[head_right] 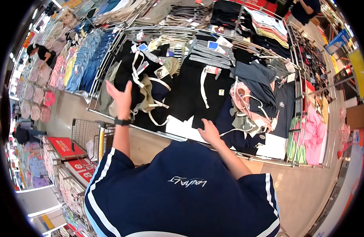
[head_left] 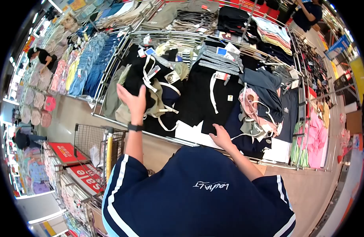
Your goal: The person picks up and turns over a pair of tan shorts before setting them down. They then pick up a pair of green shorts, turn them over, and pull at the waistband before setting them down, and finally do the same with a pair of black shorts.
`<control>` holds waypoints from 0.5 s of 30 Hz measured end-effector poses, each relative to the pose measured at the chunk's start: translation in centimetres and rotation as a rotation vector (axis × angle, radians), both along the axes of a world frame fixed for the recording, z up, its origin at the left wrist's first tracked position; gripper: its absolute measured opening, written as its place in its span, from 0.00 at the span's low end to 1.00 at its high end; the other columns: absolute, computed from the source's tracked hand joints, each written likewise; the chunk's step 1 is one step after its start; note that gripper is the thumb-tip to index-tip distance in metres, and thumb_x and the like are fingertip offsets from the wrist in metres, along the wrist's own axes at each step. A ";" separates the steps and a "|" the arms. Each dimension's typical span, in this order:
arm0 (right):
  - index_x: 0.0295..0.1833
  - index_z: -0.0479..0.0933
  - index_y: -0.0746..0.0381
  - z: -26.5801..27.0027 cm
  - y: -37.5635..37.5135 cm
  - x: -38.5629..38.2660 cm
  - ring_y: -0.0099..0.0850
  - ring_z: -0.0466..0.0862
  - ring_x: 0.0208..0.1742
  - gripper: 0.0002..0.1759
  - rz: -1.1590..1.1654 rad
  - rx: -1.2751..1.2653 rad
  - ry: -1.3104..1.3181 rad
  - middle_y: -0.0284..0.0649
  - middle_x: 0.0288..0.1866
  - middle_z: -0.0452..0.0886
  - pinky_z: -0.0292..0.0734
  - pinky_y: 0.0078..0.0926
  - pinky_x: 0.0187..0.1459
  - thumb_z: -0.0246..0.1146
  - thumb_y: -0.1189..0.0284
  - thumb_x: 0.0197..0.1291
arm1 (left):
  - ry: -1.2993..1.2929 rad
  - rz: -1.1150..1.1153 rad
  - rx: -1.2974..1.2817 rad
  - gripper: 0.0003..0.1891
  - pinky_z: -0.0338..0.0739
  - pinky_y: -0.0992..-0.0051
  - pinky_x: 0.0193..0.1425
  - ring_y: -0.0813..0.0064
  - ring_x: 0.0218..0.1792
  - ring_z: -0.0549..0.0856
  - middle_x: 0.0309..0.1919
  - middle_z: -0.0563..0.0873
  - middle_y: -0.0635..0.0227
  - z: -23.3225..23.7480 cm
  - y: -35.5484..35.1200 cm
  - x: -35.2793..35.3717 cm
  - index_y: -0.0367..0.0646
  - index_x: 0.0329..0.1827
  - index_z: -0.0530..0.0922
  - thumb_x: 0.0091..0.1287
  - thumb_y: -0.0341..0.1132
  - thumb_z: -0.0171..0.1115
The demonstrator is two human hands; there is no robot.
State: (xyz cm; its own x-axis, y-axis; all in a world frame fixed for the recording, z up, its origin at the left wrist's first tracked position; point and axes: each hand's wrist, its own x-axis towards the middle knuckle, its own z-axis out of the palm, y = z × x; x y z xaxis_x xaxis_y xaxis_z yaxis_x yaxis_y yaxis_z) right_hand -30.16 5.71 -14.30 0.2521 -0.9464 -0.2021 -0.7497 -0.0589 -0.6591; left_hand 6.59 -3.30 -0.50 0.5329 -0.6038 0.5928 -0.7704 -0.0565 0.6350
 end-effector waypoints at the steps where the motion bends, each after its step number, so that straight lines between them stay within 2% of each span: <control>1: 0.67 0.67 0.62 -0.9 0.3 0.2 0.44 0.80 0.53 0.36 -0.015 -0.057 0.106 0.52 0.57 0.75 0.79 0.40 0.53 0.70 0.65 0.53 | -0.037 -0.138 0.021 0.46 0.56 0.56 0.75 0.45 0.71 0.61 0.70 0.62 0.41 -1.1 0.9 -1.3 0.28 0.74 0.54 0.57 0.36 0.72; 2: 0.68 0.65 0.61 -1.6 0.5 0.4 0.46 0.79 0.54 0.37 0.009 -0.026 0.192 0.52 0.60 0.73 0.78 0.42 0.53 0.70 0.64 0.53 | 0.105 -0.330 0.072 0.37 0.63 0.60 0.71 0.50 0.67 0.68 0.67 0.68 0.47 -2.3 2.0 -3.2 0.32 0.69 0.64 0.58 0.33 0.70; 3: 0.69 0.64 0.60 -2.3 0.4 0.6 0.48 0.78 0.56 0.39 0.033 0.005 0.276 0.52 0.62 0.71 0.78 0.43 0.54 0.70 0.64 0.53 | 0.126 -0.449 0.198 0.29 0.72 0.63 0.64 0.53 0.58 0.78 0.56 0.78 0.49 -4.5 3.1 -5.1 0.33 0.63 0.72 0.58 0.32 0.69; 4: 0.70 0.62 0.59 -3.1 0.5 0.6 0.50 0.77 0.57 0.40 0.059 0.037 0.360 0.52 0.64 0.69 0.77 0.45 0.55 0.70 0.64 0.52 | 0.198 -0.598 0.297 0.26 0.76 0.64 0.57 0.54 0.49 0.83 0.47 0.83 0.51 -7.0 4.5 -7.2 0.34 0.59 0.75 0.58 0.35 0.70; 5: 0.71 0.61 0.56 -5.2 0.5 0.3 0.51 0.76 0.57 0.43 0.136 0.054 0.436 0.51 0.66 0.65 0.78 0.45 0.54 0.71 0.63 0.51 | 0.307 -0.738 0.783 0.26 0.78 0.65 0.54 0.56 0.48 0.85 0.47 0.85 0.52 -7.3 5.6 -9.1 0.35 0.58 0.76 0.59 0.38 0.70; 6: 0.70 0.62 0.56 -5.5 0.6 -0.1 0.50 0.77 0.56 0.42 0.207 0.023 0.462 0.52 0.64 0.65 0.78 0.45 0.54 0.72 0.63 0.50 | 0.197 -0.907 0.690 0.26 0.78 0.65 0.54 0.56 0.51 0.85 0.51 0.84 0.52 -10.5 7.2 -10.6 0.36 0.59 0.76 0.60 0.41 0.69; 7: 0.69 0.63 0.55 -5.6 0.4 -0.4 0.50 0.77 0.56 0.41 0.275 -0.005 0.488 0.52 0.63 0.65 0.78 0.44 0.53 0.72 0.63 0.50 | 0.221 -1.051 0.859 0.28 0.78 0.65 0.55 0.55 0.53 0.84 0.51 0.84 0.50 -11.3 8.8 -12.0 0.37 0.61 0.76 0.61 0.44 0.68; 8: 0.65 0.65 0.55 -5.6 -0.1 -0.2 0.48 0.78 0.55 0.36 0.253 0.080 0.465 0.52 0.62 0.65 0.79 0.43 0.50 0.71 0.65 0.50 | 0.171 -1.139 1.012 0.31 0.79 0.68 0.51 0.61 0.47 0.85 0.52 0.84 0.54 -12.7 9.9 -13.0 0.40 0.65 0.73 0.63 0.47 0.68; 9: 0.61 0.68 0.57 -6.6 -0.5 0.0 0.46 0.81 0.50 0.27 0.251 -0.002 0.494 0.52 0.57 0.71 0.81 0.41 0.45 0.65 0.68 0.55 | 0.146 -1.230 1.028 0.32 0.79 0.69 0.51 0.62 0.46 0.86 0.51 0.85 0.54 -12.6 10.4 -14.2 0.39 0.67 0.72 0.64 0.48 0.67; 11: 0.53 0.73 0.62 -7.1 -1.7 0.2 0.45 0.84 0.46 0.16 0.265 -0.016 0.521 0.51 0.49 0.79 0.82 0.41 0.41 0.58 0.71 0.59 | 0.330 -1.216 1.132 0.31 0.80 0.70 0.48 0.65 0.42 0.87 0.49 0.85 0.53 -13.0 10.9 -15.3 0.39 0.66 0.73 0.65 0.48 0.66; 14: 0.46 0.76 0.65 -8.2 -2.2 0.0 0.44 0.85 0.44 0.11 0.289 -0.066 0.517 0.50 0.42 0.82 0.82 0.41 0.41 0.53 0.73 0.61 | 0.311 -1.134 1.105 0.30 0.81 0.71 0.45 0.67 0.38 0.88 0.49 0.86 0.54 -13.6 10.9 -15.1 0.38 0.65 0.73 0.66 0.48 0.65; 15: 0.45 0.77 0.65 -8.5 -2.2 0.1 0.44 0.85 0.45 0.11 0.276 -0.057 0.513 0.50 0.42 0.82 0.82 0.40 0.41 0.54 0.73 0.61 | 0.297 -1.110 1.116 0.29 0.81 0.71 0.45 0.67 0.38 0.88 0.49 0.86 0.54 -13.8 10.8 -14.7 0.37 0.65 0.74 0.66 0.48 0.65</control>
